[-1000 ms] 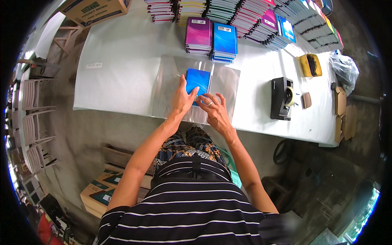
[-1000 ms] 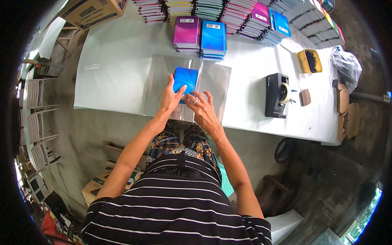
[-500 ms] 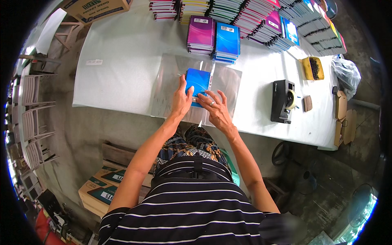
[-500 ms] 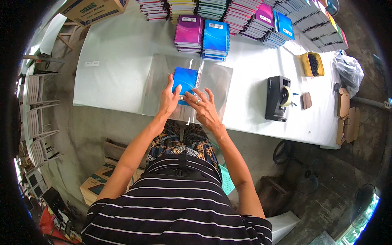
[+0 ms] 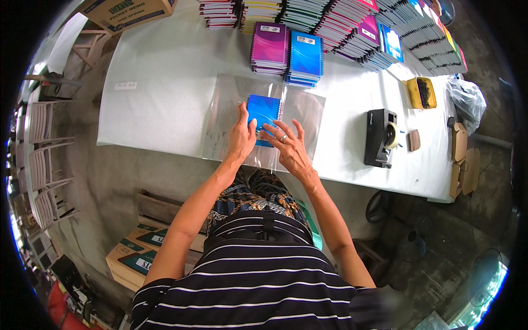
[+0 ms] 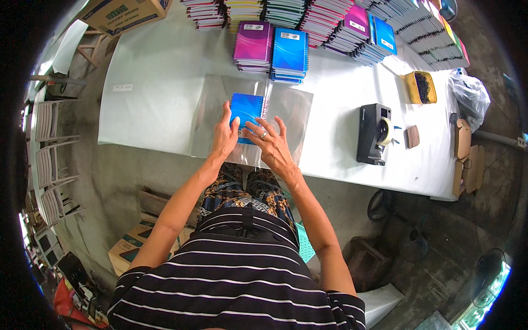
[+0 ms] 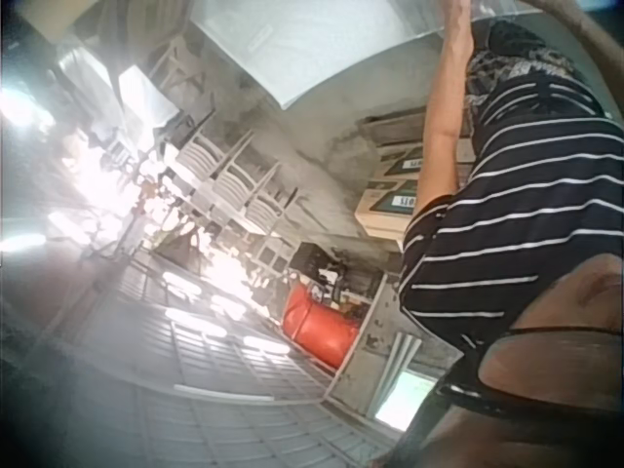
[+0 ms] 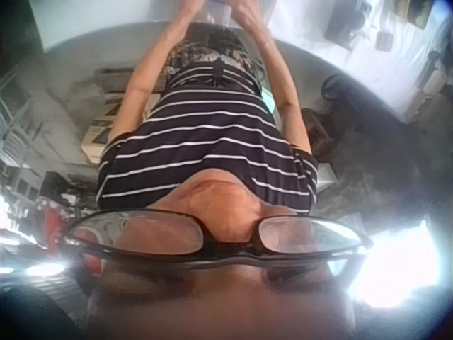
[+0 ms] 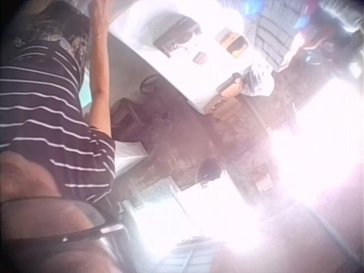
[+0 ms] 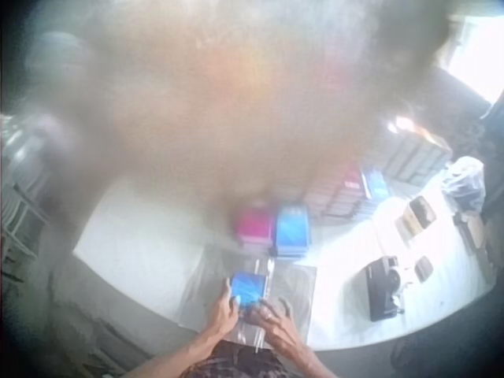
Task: The person uses a utility knife to trim the spiral binding of a stack of red notebooks, then places them into a cardboard box. Next, the person lays out a clear plastic sheet and wraps several notebooks of different colors one by one, folding the plastic around each notebook and sealing it with tape.
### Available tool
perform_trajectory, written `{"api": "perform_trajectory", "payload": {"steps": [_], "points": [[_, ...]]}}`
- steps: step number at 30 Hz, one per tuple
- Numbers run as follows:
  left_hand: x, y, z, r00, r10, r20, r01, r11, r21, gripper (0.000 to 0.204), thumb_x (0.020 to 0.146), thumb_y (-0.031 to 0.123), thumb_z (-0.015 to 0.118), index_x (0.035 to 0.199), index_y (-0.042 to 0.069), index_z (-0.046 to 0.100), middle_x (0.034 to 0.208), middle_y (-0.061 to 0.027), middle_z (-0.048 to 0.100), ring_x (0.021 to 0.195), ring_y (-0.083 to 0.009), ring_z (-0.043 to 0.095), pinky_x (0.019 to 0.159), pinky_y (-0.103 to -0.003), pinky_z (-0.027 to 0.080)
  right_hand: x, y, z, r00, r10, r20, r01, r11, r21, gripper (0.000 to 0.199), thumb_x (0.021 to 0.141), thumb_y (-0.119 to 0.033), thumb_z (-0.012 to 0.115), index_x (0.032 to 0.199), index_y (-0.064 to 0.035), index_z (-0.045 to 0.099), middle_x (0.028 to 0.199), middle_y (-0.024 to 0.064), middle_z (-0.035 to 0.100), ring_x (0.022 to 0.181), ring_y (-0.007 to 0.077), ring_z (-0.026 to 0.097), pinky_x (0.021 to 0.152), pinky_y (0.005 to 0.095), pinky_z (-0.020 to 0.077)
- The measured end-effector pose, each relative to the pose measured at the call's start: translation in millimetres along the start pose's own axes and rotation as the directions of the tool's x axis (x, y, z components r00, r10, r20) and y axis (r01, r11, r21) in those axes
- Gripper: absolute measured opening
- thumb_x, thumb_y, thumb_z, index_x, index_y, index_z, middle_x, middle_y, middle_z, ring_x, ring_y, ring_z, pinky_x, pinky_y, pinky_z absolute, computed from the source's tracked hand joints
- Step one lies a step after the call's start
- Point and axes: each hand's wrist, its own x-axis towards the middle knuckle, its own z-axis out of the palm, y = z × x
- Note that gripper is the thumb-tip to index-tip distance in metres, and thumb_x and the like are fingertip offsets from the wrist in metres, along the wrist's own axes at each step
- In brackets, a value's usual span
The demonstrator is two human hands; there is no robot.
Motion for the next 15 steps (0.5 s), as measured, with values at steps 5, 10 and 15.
{"api": "perform_trajectory", "payload": {"steps": [5, 10, 15], "points": [[-3, -16, -13, 0.999, 0.020, 0.036, -0.021, 0.999, 0.043, 0.061, 0.097, 0.024, 0.052, 0.147, 0.000, 0.025, 0.150, -0.0273, 0.028, 0.138, -0.0443, 0.029, 0.110, -0.048, 0.031, 13, -13, 2, 0.999, 0.033, 0.003, -0.033, 0.999, -0.015, 0.047, 0.072, 0.010, 0.054, 0.112, -0.0105, 0.068, 0.125, -0.0010, 0.060, 0.121, 0.0196, 0.051, 0.101, 0.0473, 0.0285], [-69, -51, -79, 1.000, -0.025, -0.001, 0.018, 0.695, 0.719, 0.066, 0.093, 0.030, 0.059, 0.148, 0.008, 0.030, 0.157, -0.0176, 0.019, 0.145, -0.0421, 0.012, 0.109, -0.065, 0.020, 18, -18, -2, 1.000, 0.027, -0.014, -0.028, 0.997, -0.076, 0.032, 0.075, 0.005, 0.056, 0.102, -0.0075, 0.070, 0.117, 0.0004, 0.063, 0.116, 0.0207, 0.054, 0.100, 0.0480, 0.0302], [-85, -50, -69, 0.994, 0.090, -0.063, -0.005, 0.614, 0.790, 0.065, 0.091, 0.026, 0.061, 0.147, 0.013, 0.032, 0.157, -0.0123, 0.022, 0.144, -0.0409, 0.016, 0.107, -0.067, 0.019, 21, -24, 4, 1.000, 0.006, -0.022, -0.009, 0.991, -0.136, 0.024, 0.076, 0.002, 0.057, 0.096, -0.0045, 0.069, 0.112, 0.0041, 0.063, 0.114, 0.0232, 0.054, 0.102, 0.0500, 0.0295]]}}
